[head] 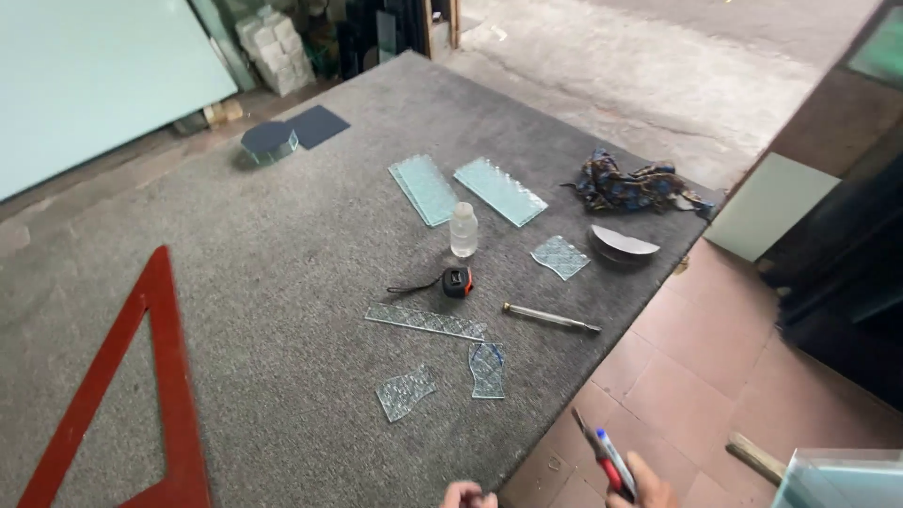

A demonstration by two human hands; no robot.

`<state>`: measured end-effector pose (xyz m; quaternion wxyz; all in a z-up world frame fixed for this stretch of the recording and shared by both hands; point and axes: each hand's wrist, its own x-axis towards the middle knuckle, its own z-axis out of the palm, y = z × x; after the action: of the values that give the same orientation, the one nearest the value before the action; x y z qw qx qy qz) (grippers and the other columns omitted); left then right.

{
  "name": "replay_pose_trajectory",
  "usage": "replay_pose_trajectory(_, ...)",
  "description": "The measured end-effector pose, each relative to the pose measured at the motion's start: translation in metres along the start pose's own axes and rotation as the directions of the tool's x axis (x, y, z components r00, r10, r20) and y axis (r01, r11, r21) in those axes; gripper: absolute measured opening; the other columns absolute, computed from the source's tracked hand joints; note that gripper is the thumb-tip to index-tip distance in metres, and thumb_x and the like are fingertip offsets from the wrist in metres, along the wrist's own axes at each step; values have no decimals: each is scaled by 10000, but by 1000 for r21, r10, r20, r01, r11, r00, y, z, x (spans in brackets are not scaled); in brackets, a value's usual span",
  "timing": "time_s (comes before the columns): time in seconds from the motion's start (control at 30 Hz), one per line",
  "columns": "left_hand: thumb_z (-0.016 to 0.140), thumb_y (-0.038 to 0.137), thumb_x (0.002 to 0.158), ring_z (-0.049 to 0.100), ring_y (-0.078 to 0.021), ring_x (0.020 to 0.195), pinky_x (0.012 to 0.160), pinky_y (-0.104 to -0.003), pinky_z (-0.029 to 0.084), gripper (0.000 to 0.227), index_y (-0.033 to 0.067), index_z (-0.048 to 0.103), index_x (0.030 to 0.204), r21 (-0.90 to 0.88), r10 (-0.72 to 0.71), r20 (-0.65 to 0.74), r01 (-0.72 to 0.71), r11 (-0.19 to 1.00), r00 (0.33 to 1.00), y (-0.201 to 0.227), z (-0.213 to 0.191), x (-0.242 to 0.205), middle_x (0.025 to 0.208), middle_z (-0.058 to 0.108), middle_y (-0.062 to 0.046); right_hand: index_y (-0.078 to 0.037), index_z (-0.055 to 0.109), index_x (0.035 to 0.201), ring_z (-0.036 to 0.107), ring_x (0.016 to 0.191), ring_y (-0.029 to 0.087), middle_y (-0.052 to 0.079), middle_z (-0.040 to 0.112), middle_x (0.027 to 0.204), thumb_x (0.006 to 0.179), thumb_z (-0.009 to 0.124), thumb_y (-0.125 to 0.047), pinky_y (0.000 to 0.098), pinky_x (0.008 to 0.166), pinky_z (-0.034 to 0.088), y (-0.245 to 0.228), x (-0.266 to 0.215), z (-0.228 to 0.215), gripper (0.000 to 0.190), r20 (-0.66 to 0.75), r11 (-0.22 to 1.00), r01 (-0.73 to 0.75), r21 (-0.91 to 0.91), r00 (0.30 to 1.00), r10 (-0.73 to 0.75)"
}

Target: Marking, cutting, breaking, and sanding small decorative glass pieces on a workshop table.

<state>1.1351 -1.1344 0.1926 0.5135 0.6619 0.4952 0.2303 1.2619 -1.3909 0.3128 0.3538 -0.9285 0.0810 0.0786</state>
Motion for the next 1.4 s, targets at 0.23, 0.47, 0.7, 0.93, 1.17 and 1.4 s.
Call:
replay_pose_trajectory(0.23, 822, 529, 838, 747, -177, 1065, 991, -400, 564, 333, 345, 764, 1109, 460, -215, 163, 118, 880, 963, 179, 9, 66, 1014, 798, 108, -249, 549, 924, 691, 903, 325, 34, 750, 955, 785, 676, -311, 481, 802, 527, -177, 138, -38, 198, 398, 847, 343, -405, 901, -174)
replay_pose_trajectory(0.47, 856, 574, 915, 664, -267, 1233, 1014, -476, 583, 490, 244, 677, 1230, 569, -274, -24, 238, 787, 961, 229, 69, 91, 1245, 679, -2, -198, 517, 1043, 665, 989, 378, 54, 646, 1021, 840, 657, -203, 548, 763, 562, -256, 279, 33, 247, 561, 534, 705, -467, 703, -437)
replay_pose_trajectory(0.7, 1025, 519, 746, 656, -341, 1303, 1120, -498, 545, 623, 219, 744, 1215, 626, -355, -231, 418, 658, 906, 232, 110, 109, 1314, 658, -71, -249, 531, 1305, 607, 1057, 357, 64, 606, 1153, 900, 643, -14, 504, 851, 531, -284, 357, 71, 482, 722, 92, 925, -369, 347, -599)
replay_pose_trajectory(0.93, 807, 328, 1002, 820, -227, 913, 923, -419, 565, 351, 289, 549, 1235, 446, -511, -110, 501, 741, 853, 229, 108, 104, 884, 838, 115, -215, 454, 1516, 633, 1023, 263, 102, 620, 1218, 1014, 549, 36, 407, 834, 601, -324, 386, 30, 569, 825, 8, 938, -346, 308, -473)
replay_pose_trajectory(1.17, 668, 272, 1039, 825, -174, 953, 937, -347, 571, 179, 350, 676, 1199, 532, -361, 146, 235, 813, 921, 233, 92, 78, 930, 868, 122, -252, 537, 1328, 733, 1002, 302, 57, 752, 1195, 1000, 633, -186, 393, 767, 594, -321, 408, -28, 348, 700, 516, 768, -379, 603, -383)
replay_pose_trajectory(1.4, 692, 276, 1063, 651, -227, 1026, 970, -406, 413, 161, 288, 721, 1221, 578, -101, 452, -205, 790, 886, 244, 94, 52, 1012, 788, 13, -202, 625, 878, 585, 643, 192, 4, 626, 680, 953, 794, -354, 373, 669, 518, -156, 352, -95, 240, 670, 778, 628, -4, 580, -464)
